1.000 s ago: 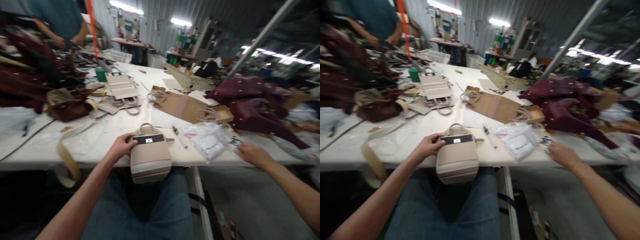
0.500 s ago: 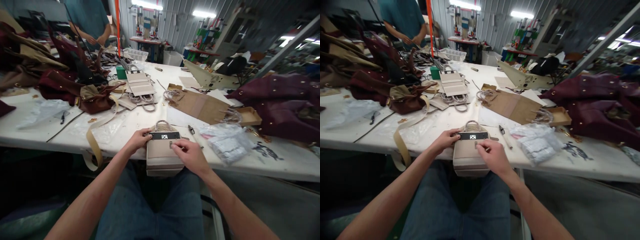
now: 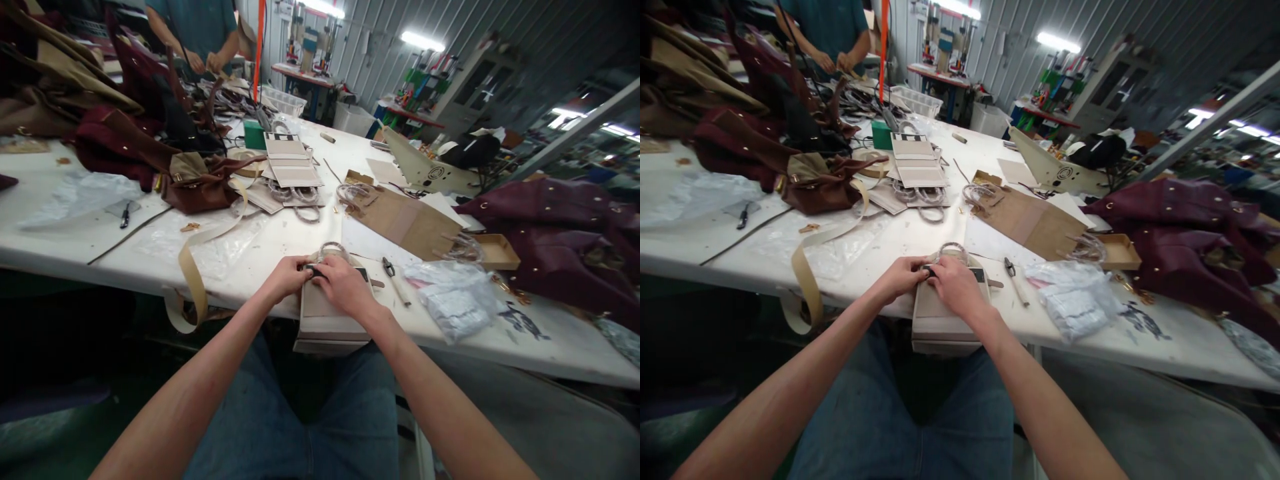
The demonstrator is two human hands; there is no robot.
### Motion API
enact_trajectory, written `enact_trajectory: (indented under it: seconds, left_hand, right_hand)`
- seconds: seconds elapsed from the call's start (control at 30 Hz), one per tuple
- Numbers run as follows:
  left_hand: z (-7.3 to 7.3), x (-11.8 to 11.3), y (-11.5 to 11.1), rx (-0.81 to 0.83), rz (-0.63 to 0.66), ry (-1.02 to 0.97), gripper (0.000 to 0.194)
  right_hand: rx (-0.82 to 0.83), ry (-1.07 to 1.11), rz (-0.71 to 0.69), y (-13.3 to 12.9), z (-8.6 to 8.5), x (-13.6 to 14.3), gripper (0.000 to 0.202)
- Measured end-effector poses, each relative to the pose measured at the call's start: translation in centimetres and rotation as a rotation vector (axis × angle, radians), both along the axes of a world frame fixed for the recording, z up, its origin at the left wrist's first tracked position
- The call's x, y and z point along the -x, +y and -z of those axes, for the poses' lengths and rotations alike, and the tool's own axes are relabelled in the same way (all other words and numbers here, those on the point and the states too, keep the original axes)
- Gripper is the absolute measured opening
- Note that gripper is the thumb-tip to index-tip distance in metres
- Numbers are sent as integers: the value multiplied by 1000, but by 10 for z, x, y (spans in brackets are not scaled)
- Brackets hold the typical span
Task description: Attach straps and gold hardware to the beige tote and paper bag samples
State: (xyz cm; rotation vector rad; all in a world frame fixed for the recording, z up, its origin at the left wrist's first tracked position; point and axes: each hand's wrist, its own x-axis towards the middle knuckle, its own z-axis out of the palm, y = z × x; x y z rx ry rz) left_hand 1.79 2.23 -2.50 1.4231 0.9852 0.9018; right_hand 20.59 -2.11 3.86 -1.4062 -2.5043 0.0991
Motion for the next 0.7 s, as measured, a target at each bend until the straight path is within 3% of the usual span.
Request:
enact_trajectory:
  seconds: [0.33, 0.57, 0.7]
  left_hand:
    - [0, 11, -1, -10, 69, -23, 42]
    - [-12, 7, -3, 41, -58, 19, 41]
    - [-18, 9, -5, 78, -47, 27, 41]
  right_hand:
    - [-142, -75, -88, 1, 17, -2, 15]
    - [-157, -93, -65, 1, 16, 1, 15]
    - [-168, -95, -69, 1, 17, 3, 13]
